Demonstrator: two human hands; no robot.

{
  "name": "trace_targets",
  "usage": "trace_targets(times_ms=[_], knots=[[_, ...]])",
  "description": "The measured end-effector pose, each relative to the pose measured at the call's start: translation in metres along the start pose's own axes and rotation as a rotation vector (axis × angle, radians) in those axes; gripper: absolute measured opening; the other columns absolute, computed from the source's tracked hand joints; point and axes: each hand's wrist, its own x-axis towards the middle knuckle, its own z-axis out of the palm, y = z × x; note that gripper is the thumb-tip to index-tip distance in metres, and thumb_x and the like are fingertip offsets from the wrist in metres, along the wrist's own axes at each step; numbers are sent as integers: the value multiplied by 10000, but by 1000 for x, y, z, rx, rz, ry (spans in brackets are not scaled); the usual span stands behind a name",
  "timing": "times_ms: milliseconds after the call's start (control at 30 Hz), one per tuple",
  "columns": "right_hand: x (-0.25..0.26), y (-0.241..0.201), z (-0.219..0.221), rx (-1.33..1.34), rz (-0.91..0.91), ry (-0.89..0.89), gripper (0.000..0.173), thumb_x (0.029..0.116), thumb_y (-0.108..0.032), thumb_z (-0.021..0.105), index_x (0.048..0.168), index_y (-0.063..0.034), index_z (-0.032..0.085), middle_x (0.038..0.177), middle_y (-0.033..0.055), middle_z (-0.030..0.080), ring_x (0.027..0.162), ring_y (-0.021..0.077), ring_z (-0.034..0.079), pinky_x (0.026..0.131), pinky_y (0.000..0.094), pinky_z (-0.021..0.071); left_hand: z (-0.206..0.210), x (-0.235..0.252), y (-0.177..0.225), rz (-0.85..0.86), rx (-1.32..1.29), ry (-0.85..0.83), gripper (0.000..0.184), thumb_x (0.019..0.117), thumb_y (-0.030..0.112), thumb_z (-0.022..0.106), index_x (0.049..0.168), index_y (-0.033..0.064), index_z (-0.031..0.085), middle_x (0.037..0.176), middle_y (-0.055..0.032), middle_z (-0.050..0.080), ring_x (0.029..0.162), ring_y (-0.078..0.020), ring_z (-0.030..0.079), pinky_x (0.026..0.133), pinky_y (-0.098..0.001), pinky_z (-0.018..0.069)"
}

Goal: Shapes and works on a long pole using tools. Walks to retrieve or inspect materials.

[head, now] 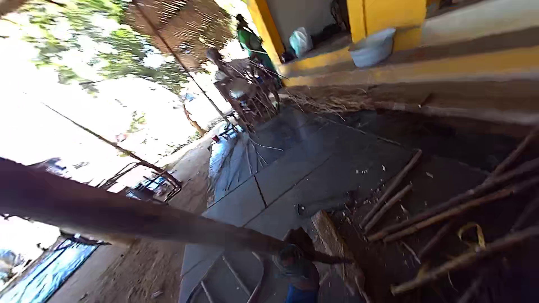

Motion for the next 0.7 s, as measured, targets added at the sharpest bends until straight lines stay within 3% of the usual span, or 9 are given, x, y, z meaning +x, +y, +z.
trace_targets(times_ms=[67, 133, 233, 300, 333, 367, 467, 567, 700], knots=[[-31, -44, -33, 92, 44, -19, 618, 1109, -448, 312, 1263, 30, 672, 1168, 272, 699, 1138, 417, 667, 1026, 593, 493, -1, -5, 8, -86, 19, 29, 431, 874, 698, 626, 852, 279, 720, 704, 112, 669, 639, -24, 630, 629, -226, 546], [-46, -64, -61, 117, 197, -236, 586, 1138, -389, 271, 1450, 45, 510, 1436, 288, 551, 1363, 409, 516, 1157, 546, 349, -2, -7, 18, -102, 14, -74, 332, 891, 612, 657, 850, 288, 715, 718, 129, 667, 647, -15, 629, 624, -210, 539], [-27, -30, -31, -22, -77, 84, 560, 1113, -396, 324, 1247, 20, 674, 1158, 267, 703, 1103, 396, 680, 1004, 537, 503, -5, 7, 16, -90, -9, -165, 424, 939, 623, 576, 779, 239, 653, 664, 91, 613, 590, -48, 594, 567, -215, 519], [-33, -55, -57, -52, 203, -341, 582, 1144, -381, 209, 1506, -7, 469, 1511, 240, 507, 1426, 364, 466, 1194, 520, 311, -11, 3, 19, -115, -6, -137, 549, 941, 705, 480, 747, 213, 628, 648, 70, 601, 562, -73, 582, 537, -232, 515], [-34, -40, -41, -58, 131, -248, 625, 1140, -411, 192, 1413, 20, 554, 1391, 268, 596, 1316, 398, 570, 1108, 563, 414, -14, 3, 19, -115, -17, -163, 553, 937, 705, 492, 757, 203, 641, 659, 61, 611, 561, -83, 588, 531, -240, 524], [-23, -8, -7, -40, -69, 35, 672, 1118, -467, 224, 1142, 14, 693, 1044, 255, 722, 980, 399, 720, 838, 580, 568, -14, 6, 20, -105, -20, -197, 503, 942, 662, 540, 768, 205, 654, 665, 61, 623, 559, -82, 597, 527, -240, 526], [0, 10, -3, 64, 59, -105, 710, 1075, -602, 213, 1242, -80, 664, 1148, 211, 703, 1135, 387, 663, 1011, 607, 484, -15, 9, 12, -97, -18, -170, 465, 918, 645, 599, 779, 205, 658, 673, 61, 634, 554, -81, 610, 514, -239, 540], [-2, 17, 5, 51, 284, -189, 873, 1039, -688, 128, 1149, -20, 679, 1137, 231, 701, 1115, 398, 678, 957, 618, 515, -10, 6, 17, -88, 75, -21, 507, 932, 687, 544, 774, 212, 618, 620, 61, 579, 509, -91, 565, 478, -254, 508], [0, 20, 17, 53, 142, -139, 760, 1060, -646, 165, 1179, -87, 667, 1080, 191, 706, 1076, 371, 681, 940, 600, 523, -9, 1, 16, -43, 112, 81, 432, 1001, 550, 530, 820, 164, 601, 616, 33, 573, 509, -113, 569, 480, -275, 519]])
